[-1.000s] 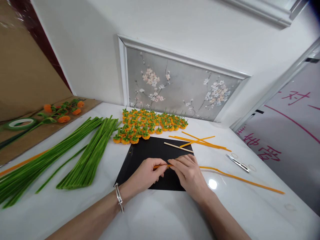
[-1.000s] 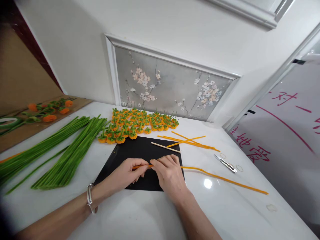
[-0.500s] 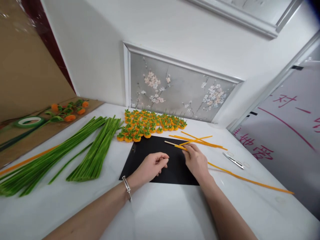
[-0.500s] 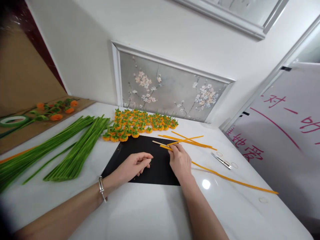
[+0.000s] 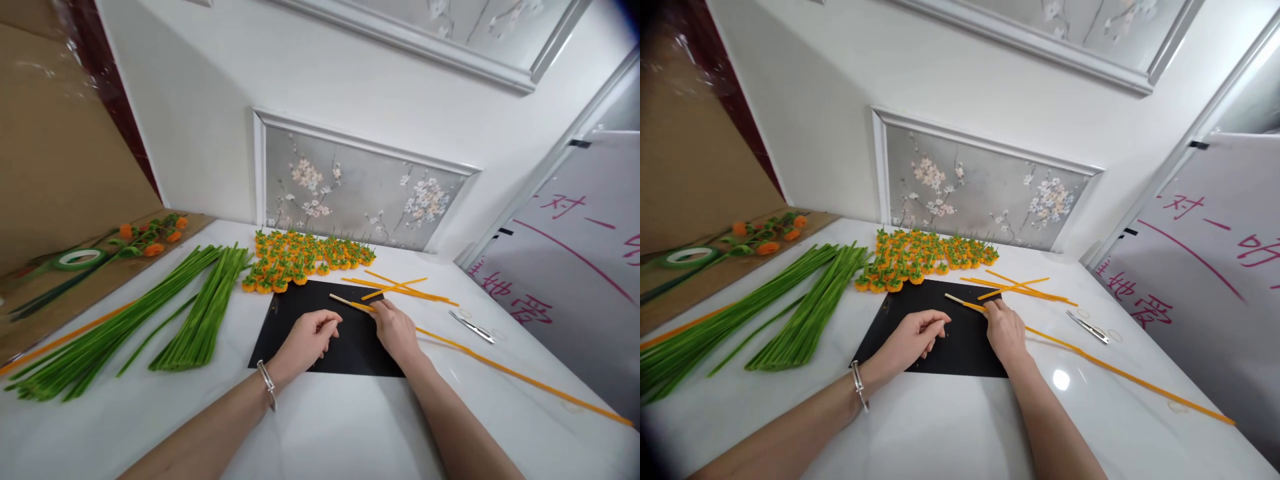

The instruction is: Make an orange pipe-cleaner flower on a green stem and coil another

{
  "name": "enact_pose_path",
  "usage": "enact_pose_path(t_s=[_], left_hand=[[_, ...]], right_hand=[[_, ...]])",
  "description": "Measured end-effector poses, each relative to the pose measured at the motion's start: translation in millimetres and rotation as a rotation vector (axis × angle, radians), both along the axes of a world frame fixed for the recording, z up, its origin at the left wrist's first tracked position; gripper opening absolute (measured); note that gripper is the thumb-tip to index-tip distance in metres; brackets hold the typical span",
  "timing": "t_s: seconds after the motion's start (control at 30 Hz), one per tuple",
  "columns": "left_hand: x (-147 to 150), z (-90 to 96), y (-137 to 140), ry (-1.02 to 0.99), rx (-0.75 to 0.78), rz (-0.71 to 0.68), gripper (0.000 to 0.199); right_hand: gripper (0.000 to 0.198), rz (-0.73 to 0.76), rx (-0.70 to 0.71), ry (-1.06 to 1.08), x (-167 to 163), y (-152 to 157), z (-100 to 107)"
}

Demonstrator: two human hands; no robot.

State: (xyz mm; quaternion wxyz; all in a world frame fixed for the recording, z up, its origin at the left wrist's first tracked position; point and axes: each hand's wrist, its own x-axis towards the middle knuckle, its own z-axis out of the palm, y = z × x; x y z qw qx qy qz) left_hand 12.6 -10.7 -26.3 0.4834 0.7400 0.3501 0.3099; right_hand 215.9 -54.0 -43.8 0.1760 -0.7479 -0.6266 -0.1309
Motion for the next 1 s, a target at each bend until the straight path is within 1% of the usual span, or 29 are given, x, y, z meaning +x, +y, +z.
enact_pose_path(t_s=[0.07, 0.17, 0.2, 0.23, 0.27, 0.3, 0.4, 0.53, 0.7, 0.77, 0.87, 1.0], left_hand=[[-2, 4.3, 2, -0.021, 0.092, 0.065, 0.024], [-6, 17.4, 6, -0.036, 0.275, 0.126, 0.022], [-7, 22.1, 8, 0.010, 0.425, 0.132, 0.024], [-8, 26.3, 10, 0.084, 0.519, 0.115, 0.025], [-9, 29.7, 11, 0.118, 0.529, 0.082, 0.024], [-10, 32.4, 13, 0.150, 0.523, 0.039, 0.023], [-11, 37.1, 14, 0.256, 0.465, -0.104, 0.029], [-18, 44.7, 12, 0.333, 0.403, -0.197, 0.023], [-27, 52.9, 1, 0.353, 0.259, -0.329, 0.031], [-26, 51.1, -4, 0.339, 0.199, -0.382, 0.037], [-22, 44.6, -10, 0.308, 0.122, -0.420, 0.049], [-16, 37.0, -15, 0.260, 0.015, -0.438, 0.063]], right_hand=[[0.018, 0.034, 0.002, -0.024, -5, -4, 0], [0.018, 0.122, 0.020, -0.048, -16, -13, 2], [0.019, 0.157, 0.028, -0.052, -20, -16, 3], [0.020, 0.191, 0.038, -0.054, -23, -19, 5], [0.022, 0.220, 0.048, -0.053, -27, -22, 6], [0.023, 0.245, 0.058, -0.049, -29, -24, 8], [0.022, 0.306, 0.086, -0.021, -34, -28, 13], [0.010, 0.421, 0.114, 0.055, -33, -31, 23], [0.024, 0.588, 0.174, 0.234, -23, -34, 37], [0.025, 0.670, 0.154, 0.318, -16, -34, 39], [0.023, 0.769, 0.086, 0.432, -7, -32, 39], [0.025, 0.809, 0.057, 0.554, -2, -29, 37]])
